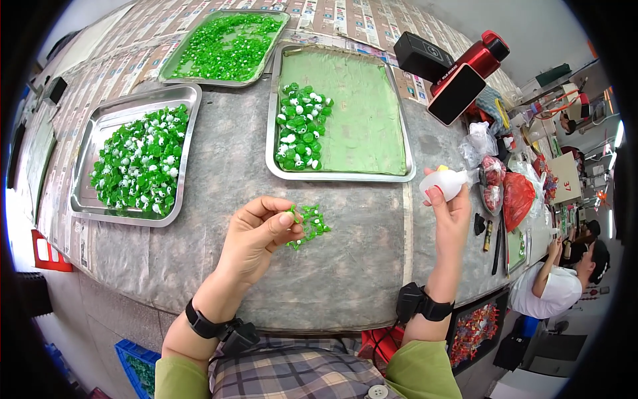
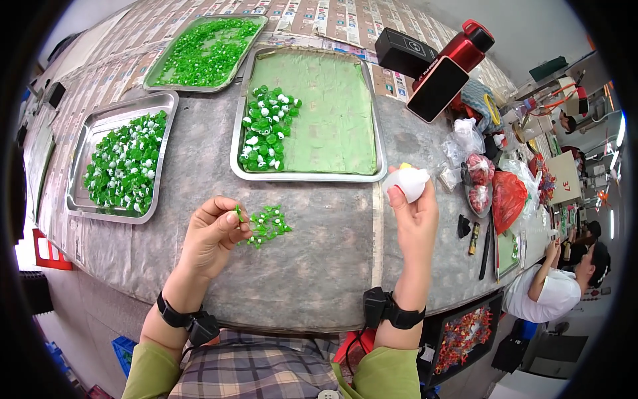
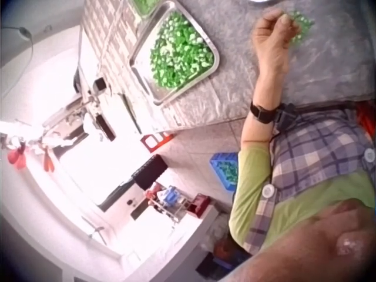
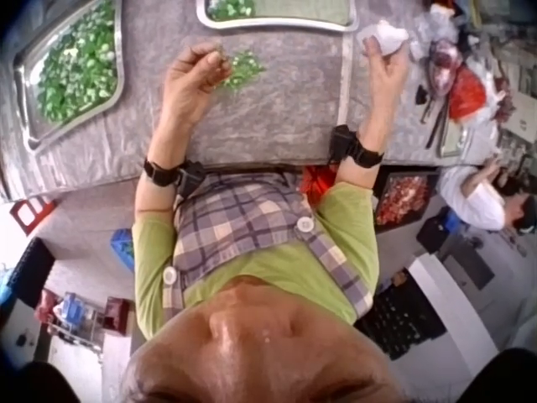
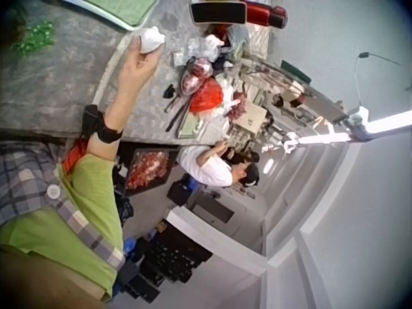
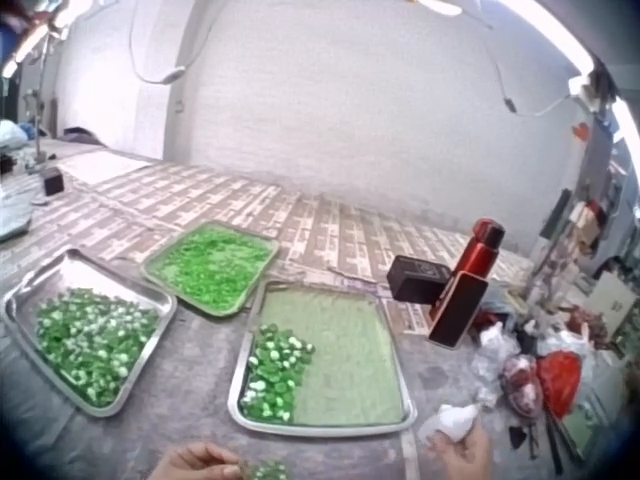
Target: The person assembles small toy pieces by applying glue from a bottle onto plastic parts and attaching small round pieces taken from a tray onto them by hand.
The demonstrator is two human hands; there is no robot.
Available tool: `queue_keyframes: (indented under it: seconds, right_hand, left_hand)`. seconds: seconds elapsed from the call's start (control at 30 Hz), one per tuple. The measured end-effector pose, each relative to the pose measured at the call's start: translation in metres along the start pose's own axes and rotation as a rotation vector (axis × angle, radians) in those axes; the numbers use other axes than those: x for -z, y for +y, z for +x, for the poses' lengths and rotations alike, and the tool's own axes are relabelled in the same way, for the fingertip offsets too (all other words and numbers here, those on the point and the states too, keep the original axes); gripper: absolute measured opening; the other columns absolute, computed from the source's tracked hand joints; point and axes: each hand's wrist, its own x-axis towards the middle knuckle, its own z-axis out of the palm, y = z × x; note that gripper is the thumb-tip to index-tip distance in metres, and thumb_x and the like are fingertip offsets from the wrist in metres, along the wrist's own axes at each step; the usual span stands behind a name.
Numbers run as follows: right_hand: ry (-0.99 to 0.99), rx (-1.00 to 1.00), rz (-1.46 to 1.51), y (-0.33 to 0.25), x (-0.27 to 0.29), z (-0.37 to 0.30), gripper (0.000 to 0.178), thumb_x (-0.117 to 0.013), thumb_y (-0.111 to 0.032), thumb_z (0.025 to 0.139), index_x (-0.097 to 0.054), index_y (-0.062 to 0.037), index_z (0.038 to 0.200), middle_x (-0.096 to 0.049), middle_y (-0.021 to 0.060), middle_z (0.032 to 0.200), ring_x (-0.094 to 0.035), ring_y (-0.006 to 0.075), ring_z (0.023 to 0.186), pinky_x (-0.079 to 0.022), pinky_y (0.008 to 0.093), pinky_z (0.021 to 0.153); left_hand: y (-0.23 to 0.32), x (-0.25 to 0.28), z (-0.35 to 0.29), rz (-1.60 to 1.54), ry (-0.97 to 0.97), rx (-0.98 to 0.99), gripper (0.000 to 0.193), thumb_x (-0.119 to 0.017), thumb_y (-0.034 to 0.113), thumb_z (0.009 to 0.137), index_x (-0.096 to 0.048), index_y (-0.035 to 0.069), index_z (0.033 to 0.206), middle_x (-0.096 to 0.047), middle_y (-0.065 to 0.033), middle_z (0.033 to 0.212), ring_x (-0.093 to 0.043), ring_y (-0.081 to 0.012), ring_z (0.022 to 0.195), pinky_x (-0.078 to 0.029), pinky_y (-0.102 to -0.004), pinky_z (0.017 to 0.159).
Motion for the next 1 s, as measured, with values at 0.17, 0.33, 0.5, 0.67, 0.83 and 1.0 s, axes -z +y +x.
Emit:
queue_keyframes:
  seconds: [0.17,0.33,0.5,0.67,0.83,1.0]
  right_hand:
    - [-0.085,0.245,0.129,-0.047,-0.038,-0.018,0.048,-0.072,-0.030,0.061,-0.050,0.0015,0.090,-0.050,0.0016,0.079,-0.048,0.0079,0.072,-0.037,0.0181,0.064]
    - [-0.089,0.326,0.224,-0.059,-0.060,-0.033,0.046,-0.075,-0.031,0.056,-0.050,-0.0013,0.080,-0.048,0.0004,0.072,-0.046,0.0068,0.067,-0.036,0.0190,0.059]
    - [-0.102,0.448,0.115,-0.051,-0.063,-0.036,0.044,-0.075,-0.032,0.058,-0.050,-0.0021,0.079,-0.048,0.0021,0.071,-0.046,0.0084,0.061,-0.036,0.0199,0.053]
    - [-0.149,0.440,0.046,-0.049,-0.062,-0.038,0.042,-0.074,-0.030,0.058,-0.050,-0.0022,0.079,-0.049,0.0030,0.070,-0.046,0.0093,0.057,-0.036,0.0210,0.049]
    - [-0.161,0.444,-0.011,-0.049,-0.062,-0.038,0.039,-0.075,-0.027,0.058,-0.051,-0.0021,0.077,-0.049,0.0042,0.068,-0.047,0.0107,0.056,-0.036,0.0211,0.048]
    - [-0.161,0.455,-0.002,-0.050,-0.064,-0.037,0.038,-0.075,-0.026,0.058,-0.051,-0.0023,0.076,-0.050,0.0044,0.067,-0.048,0.0114,0.055,-0.036,0.0214,0.047]
  left_hand:
    - [0.002,0.000,0.000,-0.027,-0.020,0.039,0.011,-0.055,0.008,0.077,-0.053,0.003,0.088,-0.059,-0.0080,0.080,-0.058,-0.0140,0.070,-0.049,-0.0250,0.064]
    - [0.001,0.001,0.000,-0.065,-0.052,0.055,0.011,-0.055,0.007,0.077,-0.053,0.003,0.087,-0.059,-0.0080,0.078,-0.058,-0.0136,0.068,-0.050,-0.0249,0.062]
    - [0.001,-0.001,0.000,-0.073,-0.049,0.065,0.010,-0.056,0.008,0.076,-0.052,0.003,0.084,-0.058,-0.0081,0.073,-0.058,-0.0137,0.064,-0.050,-0.0247,0.059]
    - [0.001,0.002,-0.001,-0.061,-0.068,0.076,0.009,-0.056,0.007,0.076,-0.053,0.003,0.085,-0.059,-0.0075,0.074,-0.058,-0.0134,0.065,-0.050,-0.0240,0.060]
    - [0.001,0.001,0.000,-0.061,-0.095,0.081,0.009,-0.056,0.007,0.076,-0.053,0.003,0.084,-0.059,-0.0076,0.074,-0.058,-0.0137,0.064,-0.049,-0.0238,0.059]
    - [0.000,0.002,0.000,-0.054,-0.102,0.081,0.009,-0.056,0.008,0.077,-0.053,0.003,0.083,-0.059,-0.0079,0.073,-0.058,-0.0137,0.064,-0.049,-0.0238,0.059]
